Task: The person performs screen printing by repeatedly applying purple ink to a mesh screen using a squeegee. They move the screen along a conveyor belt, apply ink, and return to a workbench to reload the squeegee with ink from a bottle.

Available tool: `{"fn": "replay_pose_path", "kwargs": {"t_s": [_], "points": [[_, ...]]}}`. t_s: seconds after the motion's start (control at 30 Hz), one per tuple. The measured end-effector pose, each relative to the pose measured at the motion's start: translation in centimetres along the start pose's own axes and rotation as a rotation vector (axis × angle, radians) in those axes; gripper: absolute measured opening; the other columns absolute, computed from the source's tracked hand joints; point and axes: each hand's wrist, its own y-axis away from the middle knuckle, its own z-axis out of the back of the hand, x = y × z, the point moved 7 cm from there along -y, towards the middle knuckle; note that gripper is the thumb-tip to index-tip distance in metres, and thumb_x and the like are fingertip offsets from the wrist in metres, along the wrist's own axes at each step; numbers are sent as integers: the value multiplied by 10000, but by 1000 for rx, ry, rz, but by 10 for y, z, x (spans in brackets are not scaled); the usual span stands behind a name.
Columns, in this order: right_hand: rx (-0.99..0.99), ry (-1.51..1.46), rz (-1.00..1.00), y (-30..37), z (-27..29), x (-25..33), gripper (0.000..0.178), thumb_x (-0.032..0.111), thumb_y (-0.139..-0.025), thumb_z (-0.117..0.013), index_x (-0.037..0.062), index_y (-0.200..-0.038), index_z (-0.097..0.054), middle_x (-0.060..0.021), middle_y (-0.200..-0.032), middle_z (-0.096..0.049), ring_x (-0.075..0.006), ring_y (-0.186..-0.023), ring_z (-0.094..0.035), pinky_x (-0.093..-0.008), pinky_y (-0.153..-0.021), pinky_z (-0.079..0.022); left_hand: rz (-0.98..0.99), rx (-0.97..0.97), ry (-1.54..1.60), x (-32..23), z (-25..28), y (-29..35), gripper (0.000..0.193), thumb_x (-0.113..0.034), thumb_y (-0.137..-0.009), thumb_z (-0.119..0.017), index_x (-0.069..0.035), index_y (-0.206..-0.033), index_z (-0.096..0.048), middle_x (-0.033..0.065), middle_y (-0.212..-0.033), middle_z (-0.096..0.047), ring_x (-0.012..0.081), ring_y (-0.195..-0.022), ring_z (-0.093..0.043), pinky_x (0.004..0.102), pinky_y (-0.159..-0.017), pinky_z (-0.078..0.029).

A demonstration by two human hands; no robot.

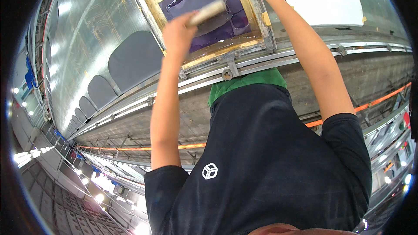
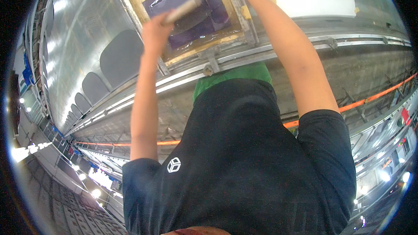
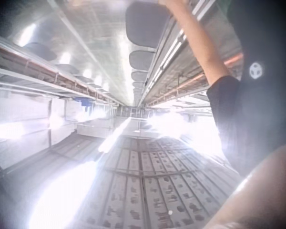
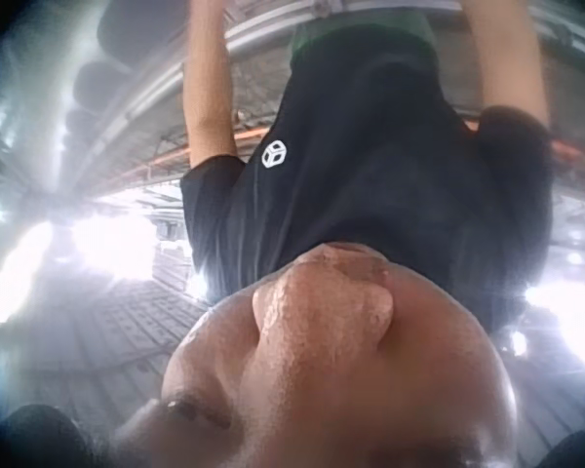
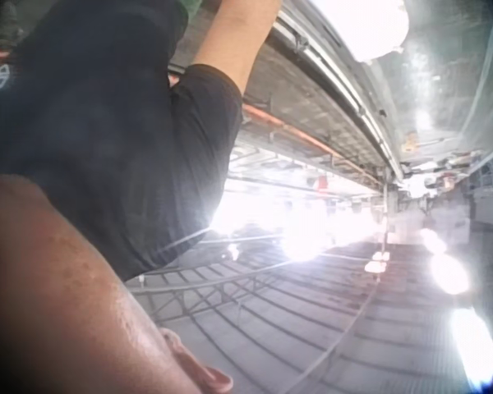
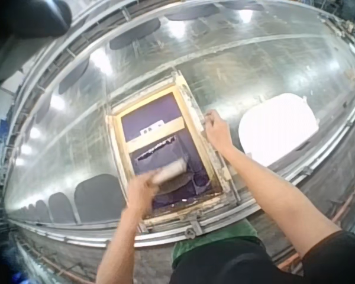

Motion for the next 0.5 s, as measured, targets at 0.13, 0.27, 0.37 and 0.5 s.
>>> {"fn": "replay_pose_path", "kwargs": {"t_s": [0.13, 0.27, 0.37, 0.5], "points": [[12, -40, 17, 3, -1, 14, 212, 189, -960, -504, 47, -1083, -603, -243, -871, -677, -431, -876, -669, -471, -741, -512, 29, -15, -73, 11, 19, -59, 453, -172, -764, -747, -208, -1213, -709, 108, -1085, -729, 309, -947, -694, 397, -833, -543], [33, -64, -32, 3, 0, 12, 212, 185, -961, -504, 40, -1081, -603, -235, -874, -683, -423, -875, -672, -469, -751, -512, -161, -248, -197, 0, -19, -18, 459, -39, -706, -703, -246, -1113, -746, 30, -1101, -730, 279, -977, -671, 389, -845, -546], [6, -21, -4, -1, -1, 1, 212, 185, -963, -506, 42, -1083, -606, -234, -871, -683, -421, -869, -672, -468, -751, -512, -207, -227, -224, -13, -47, 50, 501, -6, -687, -725, -240, -1130, -729, -58, -1162, -712, 194, -1036, -650, 369, -819, -496], [17, 5, 7, 0, -1, 3, 217, 189, -967, -507, 45, -1094, -608, -230, -865, -684, -413, -862, -674, -463, -744, -512, -149, -87, -102, -15, -32, 48, 528, -34, -687, -729, -246, -1171, -726, 4, -1154, -719, 234, -1040, -669, 376, -842, -522]]}}
